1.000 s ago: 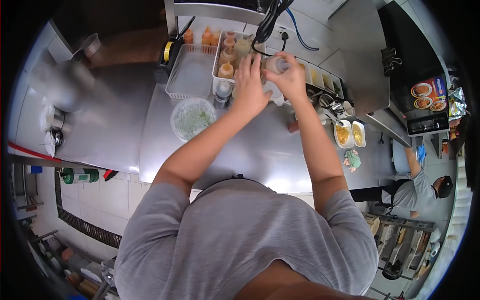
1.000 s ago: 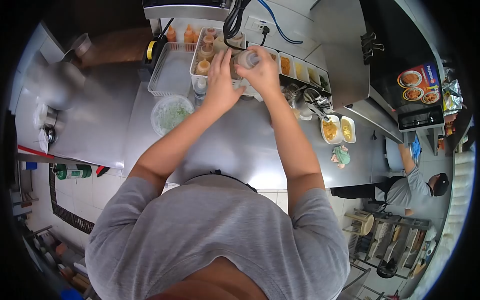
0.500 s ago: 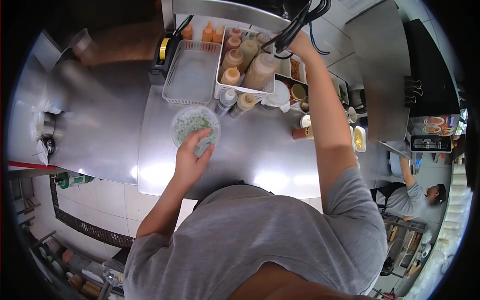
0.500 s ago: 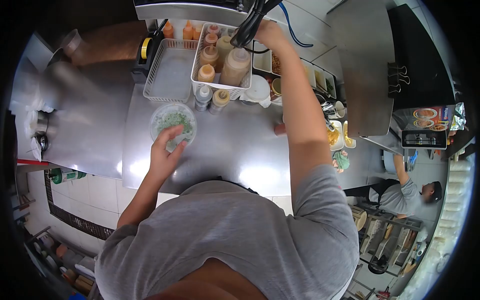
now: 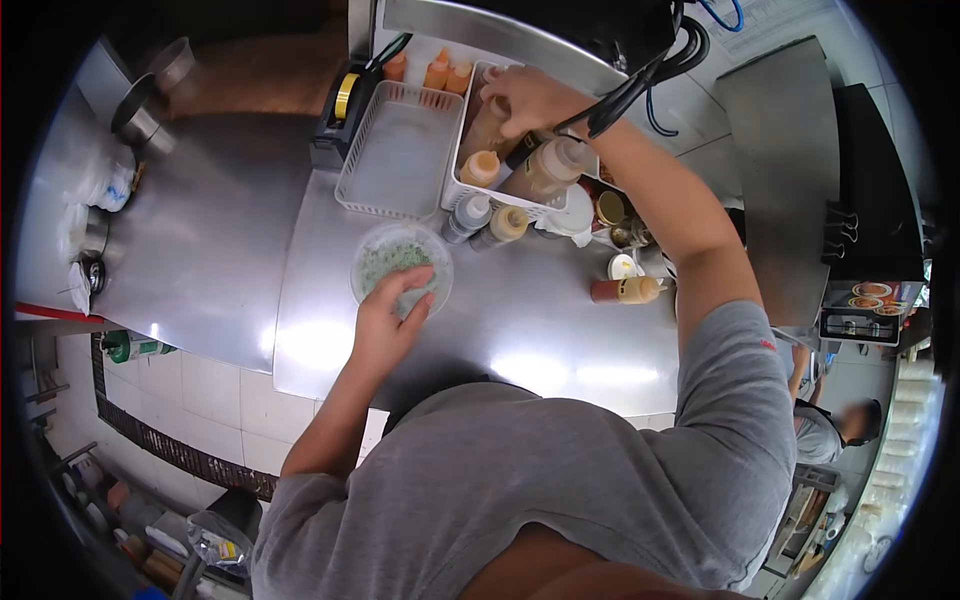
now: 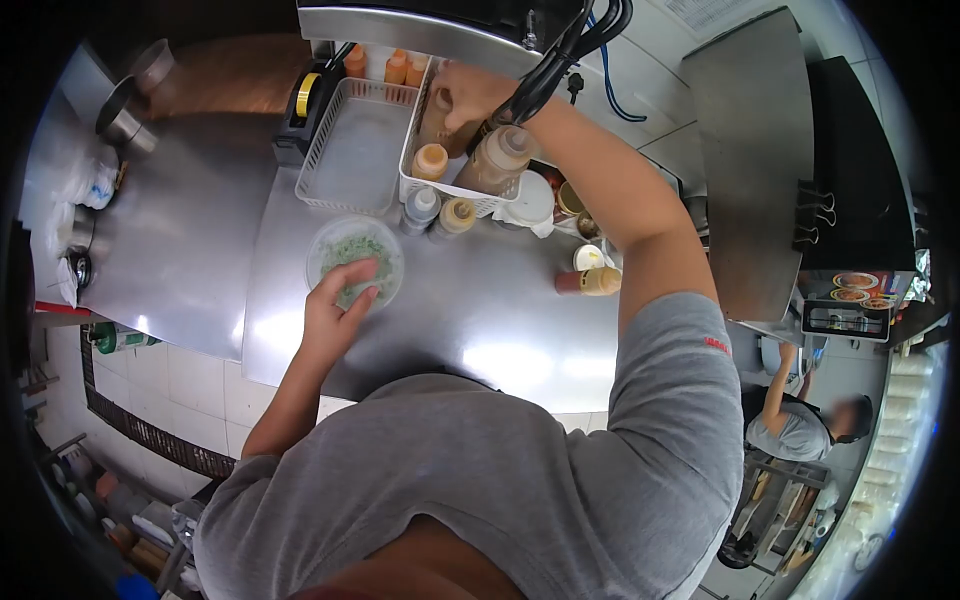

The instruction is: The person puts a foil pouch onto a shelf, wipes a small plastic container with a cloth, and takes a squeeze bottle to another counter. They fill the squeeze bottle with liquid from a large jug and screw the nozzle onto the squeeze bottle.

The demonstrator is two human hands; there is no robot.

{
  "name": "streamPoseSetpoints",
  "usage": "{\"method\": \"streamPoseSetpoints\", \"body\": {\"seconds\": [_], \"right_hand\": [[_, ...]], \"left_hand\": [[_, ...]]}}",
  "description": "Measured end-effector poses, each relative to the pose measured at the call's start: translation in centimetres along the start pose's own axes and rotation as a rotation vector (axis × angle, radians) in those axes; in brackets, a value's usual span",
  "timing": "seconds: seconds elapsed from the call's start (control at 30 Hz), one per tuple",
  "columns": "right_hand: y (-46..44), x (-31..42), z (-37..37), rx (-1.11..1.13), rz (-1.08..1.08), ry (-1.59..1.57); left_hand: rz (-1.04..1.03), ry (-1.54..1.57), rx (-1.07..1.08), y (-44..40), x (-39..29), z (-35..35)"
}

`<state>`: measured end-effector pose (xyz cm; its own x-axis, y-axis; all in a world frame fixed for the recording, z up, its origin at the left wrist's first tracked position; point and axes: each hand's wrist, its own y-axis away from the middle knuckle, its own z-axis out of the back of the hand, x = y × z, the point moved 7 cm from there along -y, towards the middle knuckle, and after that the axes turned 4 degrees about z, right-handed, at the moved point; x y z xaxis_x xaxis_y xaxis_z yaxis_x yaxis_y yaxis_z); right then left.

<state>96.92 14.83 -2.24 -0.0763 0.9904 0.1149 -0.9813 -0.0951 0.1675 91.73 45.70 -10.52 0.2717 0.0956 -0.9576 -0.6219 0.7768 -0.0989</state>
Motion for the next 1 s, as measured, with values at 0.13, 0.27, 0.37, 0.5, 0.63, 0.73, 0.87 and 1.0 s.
{"method": "streamPoseSetpoints", "body": {"seconds": [0.13, 0.27, 0.37, 0.5, 0.63, 0.73, 0.87, 1.0], "right_hand": [[0.3, -4.3, 1.6, -0.126, -0.175, -0.429], [0.5, -2.1, 1.2, -0.048, -0.181, -0.188], [0.4, -0.5, 0.2, 0.009, -0.081, -0.193], [1.1, -4.4, 1.0, -0.028, -0.247, -0.277], [1.7, -6.5, -2.5, -0.028, -0.107, -0.098], [1.4, -6.4, -4.1, -0.064, -0.203, -0.056], [4.5, -6.6, -0.4, -0.356, -0.245, -0.118], [13.8, -4.6, 7.0, -0.563, -0.617, -0.057]], "left_hand": [[0.036, 0.016, -0.028, 0.1, 0.6, 0.7], [0.028, 0.026, -0.029, -0.4, 1.0, 0.5], [0.004, -0.002, -0.01, -0.5, 0.9, 0.2], [0.017, 0.009, -0.011, -0.1, 0.5, 0.6], [0.052, 0.029, -0.019, 0.4, 1.7, 0.4], [0.021, 0.003, -0.012, 0.5, 1.4, 0.1], [-0.016, -0.011, 0.0, 0.4, -0.5, 0.8], [-0.005, -0.006, -0.006, 0.7, -0.5, 1.5]]}}
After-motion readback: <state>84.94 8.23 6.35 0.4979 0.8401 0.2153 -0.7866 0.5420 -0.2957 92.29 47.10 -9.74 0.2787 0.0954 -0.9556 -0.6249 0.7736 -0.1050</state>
